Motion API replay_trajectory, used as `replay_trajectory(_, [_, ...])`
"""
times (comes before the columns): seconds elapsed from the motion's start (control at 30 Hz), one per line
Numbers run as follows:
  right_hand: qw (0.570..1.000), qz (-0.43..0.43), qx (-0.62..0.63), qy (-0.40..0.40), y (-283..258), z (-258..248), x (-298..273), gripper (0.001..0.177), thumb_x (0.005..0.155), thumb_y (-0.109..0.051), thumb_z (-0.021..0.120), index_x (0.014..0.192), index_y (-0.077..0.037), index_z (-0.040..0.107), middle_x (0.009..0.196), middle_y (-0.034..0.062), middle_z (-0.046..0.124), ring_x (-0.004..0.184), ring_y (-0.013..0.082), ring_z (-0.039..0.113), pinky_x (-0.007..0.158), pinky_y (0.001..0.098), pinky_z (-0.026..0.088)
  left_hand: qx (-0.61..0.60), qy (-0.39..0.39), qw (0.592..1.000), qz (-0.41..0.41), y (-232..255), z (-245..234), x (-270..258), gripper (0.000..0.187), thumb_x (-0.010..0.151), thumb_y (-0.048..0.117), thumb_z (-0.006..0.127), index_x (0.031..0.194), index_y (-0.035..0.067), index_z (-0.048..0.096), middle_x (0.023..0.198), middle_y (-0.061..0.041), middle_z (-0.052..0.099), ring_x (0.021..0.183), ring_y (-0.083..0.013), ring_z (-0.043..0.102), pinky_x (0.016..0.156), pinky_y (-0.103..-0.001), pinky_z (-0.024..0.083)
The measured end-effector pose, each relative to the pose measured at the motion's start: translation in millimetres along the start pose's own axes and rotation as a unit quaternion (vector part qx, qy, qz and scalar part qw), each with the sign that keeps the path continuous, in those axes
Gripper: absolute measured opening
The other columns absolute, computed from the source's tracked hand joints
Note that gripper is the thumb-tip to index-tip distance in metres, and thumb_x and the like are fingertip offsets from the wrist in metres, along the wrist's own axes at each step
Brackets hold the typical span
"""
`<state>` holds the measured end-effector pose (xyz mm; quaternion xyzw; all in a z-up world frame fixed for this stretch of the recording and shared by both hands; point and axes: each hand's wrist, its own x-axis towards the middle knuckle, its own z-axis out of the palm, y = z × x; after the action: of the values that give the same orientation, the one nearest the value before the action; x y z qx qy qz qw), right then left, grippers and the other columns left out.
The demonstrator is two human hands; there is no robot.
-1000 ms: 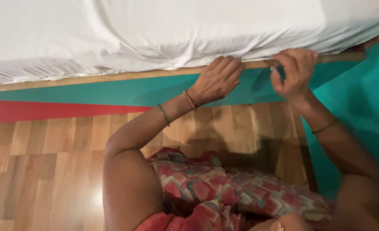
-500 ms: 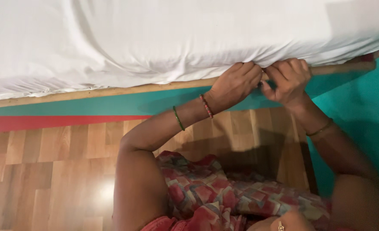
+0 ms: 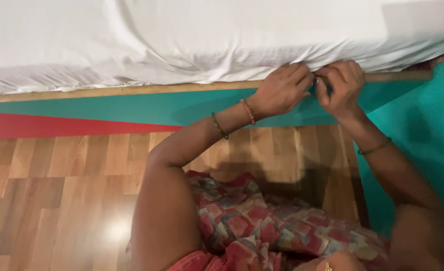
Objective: The person tucks the edges of a white bedsheet into the frame of a bed and then pulls the sheet toward them.
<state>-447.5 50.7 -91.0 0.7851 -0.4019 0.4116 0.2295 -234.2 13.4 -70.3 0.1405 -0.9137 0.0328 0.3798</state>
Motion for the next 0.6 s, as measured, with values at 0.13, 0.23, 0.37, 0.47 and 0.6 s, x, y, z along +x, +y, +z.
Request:
replay_trajectory(0.13, [1.000, -0.003, 0.015, 0.021, -29, -26, 36, 0.018, 0.100, -0.017, 0.068, 0.112, -0.004, 0.073, 0.112, 0.0121, 0.064, 0.106, 0.0337, 0.059, 0.094, 0.0485, 0.043, 0.035, 0.057, 0.998, -0.013, -4, -45, -7, 0.032, 0.097, 0.020, 0.073, 0.120, 0.000, 0.065, 0.116, -0.013, 0.061, 0.107, -0.0290, 0.059, 0.093, -0.042, 0.048])
replay_trajectory(0.23, [0.999, -0.022, 0.040, 0.002, -48, -37, 83, 0.034, 0.096, -0.010, 0.068, 0.128, -0.001, 0.068, 0.128, 0.0139, 0.064, 0.119, 0.0341, 0.059, 0.104, 0.0477, 0.043, 0.117, 0.124, 0.983, -0.075, -20, -79, 4, 0.047, 0.097, 0.032, 0.073, 0.127, -0.002, 0.061, 0.124, -0.015, 0.060, 0.114, -0.0347, 0.058, 0.101, -0.047, 0.047])
replay_trajectory(0.37, [0.997, -0.018, 0.075, -0.016, -64, -10, 134, 0.050, 0.092, -0.007, 0.069, 0.141, 0.004, 0.060, 0.142, 0.0204, 0.061, 0.128, 0.0417, 0.056, 0.109, 0.0522, 0.043, 0.202, 0.122, 0.955, -0.178, -55, -102, 7, 0.050, 0.103, 0.042, 0.065, 0.132, 0.000, 0.061, 0.128, -0.015, 0.062, 0.120, -0.0374, 0.057, 0.107, -0.051, 0.044])
replay_trajectory(0.47, [0.992, 0.017, 0.090, -0.085, -71, 37, 144, 0.044, 0.104, -0.018, 0.069, 0.142, 0.001, 0.060, 0.148, 0.0202, 0.060, 0.128, 0.0395, 0.057, 0.115, 0.0530, 0.042, 0.255, 0.068, 0.942, -0.207, -82, -98, -5, 0.055, 0.108, 0.045, 0.055, 0.138, -0.001, 0.057, 0.137, -0.018, 0.061, 0.129, -0.0383, 0.055, 0.113, -0.054, 0.039])
replay_trajectory(0.6, [0.996, -0.008, -0.017, -0.087, -65, 72, 128, 0.048, 0.105, -0.023, 0.063, 0.144, 0.005, 0.060, 0.149, 0.0224, 0.058, 0.139, 0.0373, 0.054, 0.116, 0.0521, 0.040, 0.253, -0.028, 0.938, -0.235, -100, -86, -19, 0.060, 0.111, 0.047, 0.045, 0.143, -0.003, 0.053, 0.146, -0.023, 0.055, 0.138, -0.0391, 0.050, 0.113, -0.054, 0.037])
